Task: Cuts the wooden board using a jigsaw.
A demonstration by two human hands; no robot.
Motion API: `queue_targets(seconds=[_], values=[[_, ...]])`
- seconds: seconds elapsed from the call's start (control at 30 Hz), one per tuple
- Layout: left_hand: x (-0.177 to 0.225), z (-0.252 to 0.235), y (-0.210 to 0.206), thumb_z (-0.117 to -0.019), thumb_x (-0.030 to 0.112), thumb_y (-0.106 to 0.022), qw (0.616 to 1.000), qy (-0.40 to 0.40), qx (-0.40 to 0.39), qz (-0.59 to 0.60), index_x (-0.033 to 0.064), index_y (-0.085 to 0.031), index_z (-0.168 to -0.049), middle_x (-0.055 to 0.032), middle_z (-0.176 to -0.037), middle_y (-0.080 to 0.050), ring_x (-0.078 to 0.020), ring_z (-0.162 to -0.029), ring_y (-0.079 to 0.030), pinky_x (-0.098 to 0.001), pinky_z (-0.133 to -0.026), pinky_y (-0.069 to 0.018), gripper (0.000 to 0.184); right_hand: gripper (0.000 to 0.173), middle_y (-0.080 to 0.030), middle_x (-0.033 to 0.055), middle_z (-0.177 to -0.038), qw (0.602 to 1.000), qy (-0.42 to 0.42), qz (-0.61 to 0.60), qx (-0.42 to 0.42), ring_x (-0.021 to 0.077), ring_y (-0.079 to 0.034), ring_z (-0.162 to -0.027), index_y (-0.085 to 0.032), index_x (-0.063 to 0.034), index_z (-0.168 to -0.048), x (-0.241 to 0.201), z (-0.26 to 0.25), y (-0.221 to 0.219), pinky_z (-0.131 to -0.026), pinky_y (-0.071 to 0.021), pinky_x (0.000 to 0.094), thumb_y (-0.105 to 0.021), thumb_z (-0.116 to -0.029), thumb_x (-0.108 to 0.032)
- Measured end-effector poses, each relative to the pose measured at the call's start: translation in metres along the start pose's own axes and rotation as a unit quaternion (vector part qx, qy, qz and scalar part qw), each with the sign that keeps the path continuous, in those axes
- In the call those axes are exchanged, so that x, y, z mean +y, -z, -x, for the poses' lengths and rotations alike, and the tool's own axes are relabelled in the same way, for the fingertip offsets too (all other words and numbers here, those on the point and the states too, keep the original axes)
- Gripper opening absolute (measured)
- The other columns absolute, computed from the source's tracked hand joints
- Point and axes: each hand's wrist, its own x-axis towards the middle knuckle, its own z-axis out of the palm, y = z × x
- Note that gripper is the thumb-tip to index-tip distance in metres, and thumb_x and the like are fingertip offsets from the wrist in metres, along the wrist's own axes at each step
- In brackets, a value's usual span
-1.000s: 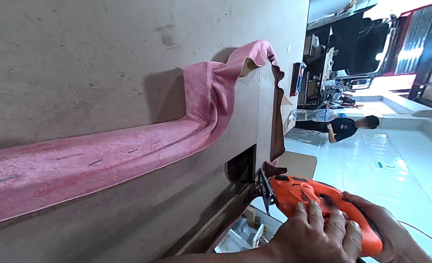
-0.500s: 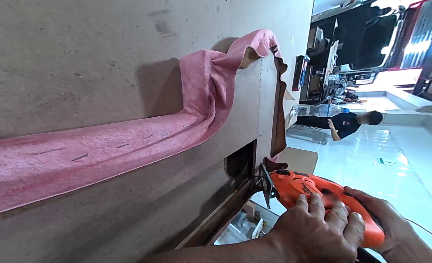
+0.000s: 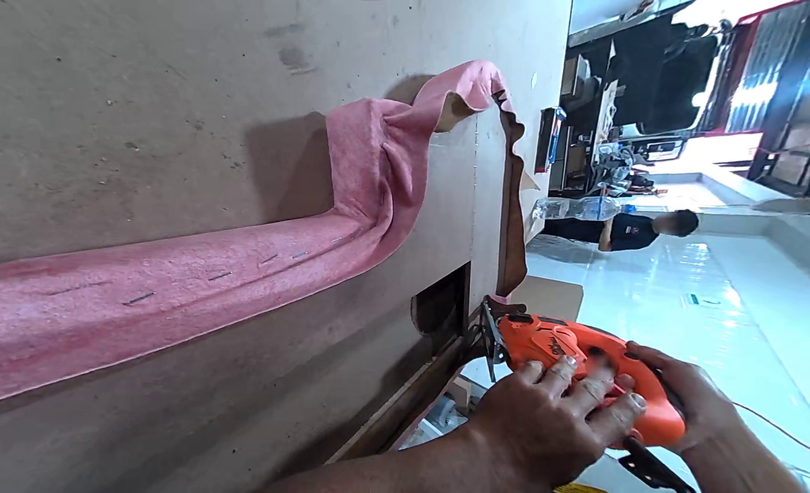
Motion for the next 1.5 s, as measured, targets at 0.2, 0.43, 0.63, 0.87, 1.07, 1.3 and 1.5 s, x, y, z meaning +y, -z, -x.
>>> queue_targets(seconds=[0.2,0.43,0.63,0.87,1.07,1.3,1.5], values=[[0.009,0.003,0.010,-0.1022,0.009,-0.051,0.997,0.070,-0.044,0.010,0.0274,-0.065,-0.136,0.0028,-0.141,-0.065,-0.0206,-0.134,-0.058,-0.0400,-0.104,-0.0514,0.041,0.029,-0.061,0.0034,-0.072,1.000,0.011,-0.007,-0.018,0.0090,-0.060,-0.055,-0.060,-0.0105,-0.094,-0.001,-0.012,0.007,-0.046,-0.0524,0.0258,-0.043,-0.1033,-0.032],[0.015,0.009,-0.002,-0.1016,0.013,-0.054,0.996,0.076,0.037,-0.036,0.0292,-0.073,-0.123,0.0028,-0.129,-0.072,-0.0182,-0.115,-0.069,-0.0333,-0.089,-0.0578,0.033,0.031,-0.060,0.0028,-0.072,1.000,0.003,-0.004,-0.016,0.0079,-0.057,-0.051,-0.059,-0.0113,-0.094,-0.006,-0.017,0.004,-0.043,-0.0496,0.0245,-0.042,-0.1042,-0.034],[0.013,0.017,-0.003,-0.1018,0.012,-0.053,0.997,0.070,0.036,-0.015,0.0247,-0.075,-0.120,0.0013,-0.129,-0.071,-0.0171,-0.122,-0.066,-0.0327,-0.099,-0.0549,0.031,0.030,-0.060,0.0013,-0.071,0.999,0.024,0.004,-0.022,0.0071,-0.057,-0.052,-0.060,-0.0127,-0.094,-0.006,-0.025,0.008,-0.045,-0.0499,0.0235,-0.042,-0.1043,-0.035],[0.019,0.023,0.003,-0.1013,0.012,-0.056,0.985,0.040,0.160,0.039,0.0190,-0.077,-0.107,0.0034,-0.114,-0.076,-0.0111,-0.114,-0.068,-0.0327,-0.099,-0.0532,0.023,0.029,-0.060,0.0004,-0.071,0.998,0.046,-0.008,-0.037,0.0063,-0.058,-0.053,-0.060,-0.0136,-0.095,-0.006,-0.041,0.017,-0.045,-0.0504,0.0234,-0.041,-0.1045,-0.035],[0.028,0.044,-0.020,-0.1052,0.011,-0.047,0.981,-0.055,0.180,0.047,0.0161,-0.074,-0.116,0.0019,-0.116,-0.074,-0.0125,-0.117,-0.065,-0.0338,-0.109,-0.0444,0.030,0.028,-0.061,0.0010,-0.072,0.996,0.055,-0.022,-0.067,0.0067,-0.060,-0.056,-0.059,-0.0121,-0.097,-0.003,-0.061,0.032,-0.049,-0.0529,0.0233,-0.039,-0.1043,-0.031],[0.022,0.045,-0.019,-0.1039,0.011,-0.049,0.987,-0.041,0.153,0.041,0.0161,-0.073,-0.117,0.0023,-0.109,-0.073,-0.0108,-0.098,-0.065,-0.0273,-0.085,-0.0507,0.028,0.028,-0.060,0.0001,-0.072,0.995,0.065,-0.014,-0.075,0.0065,-0.059,-0.057,-0.058,-0.0124,-0.098,-0.001,-0.084,0.047,-0.051,-0.0531,0.0232,-0.038,-0.1044,-0.030],[0.019,0.046,-0.017,-0.1040,0.011,-0.050,1.000,0.008,0.010,0.002,0.0170,-0.071,-0.122,0.0026,-0.090,-0.073,-0.0105,-0.077,-0.066,-0.0268,-0.066,-0.0525,0.028,0.029,-0.061,0.0003,-0.073,0.996,0.071,-0.001,-0.061,0.0065,-0.060,-0.057,-0.060,-0.0125,-0.097,-0.010,-0.086,0.041,-0.051,-0.0532,0.0234,-0.039,-0.1045,-0.031]])
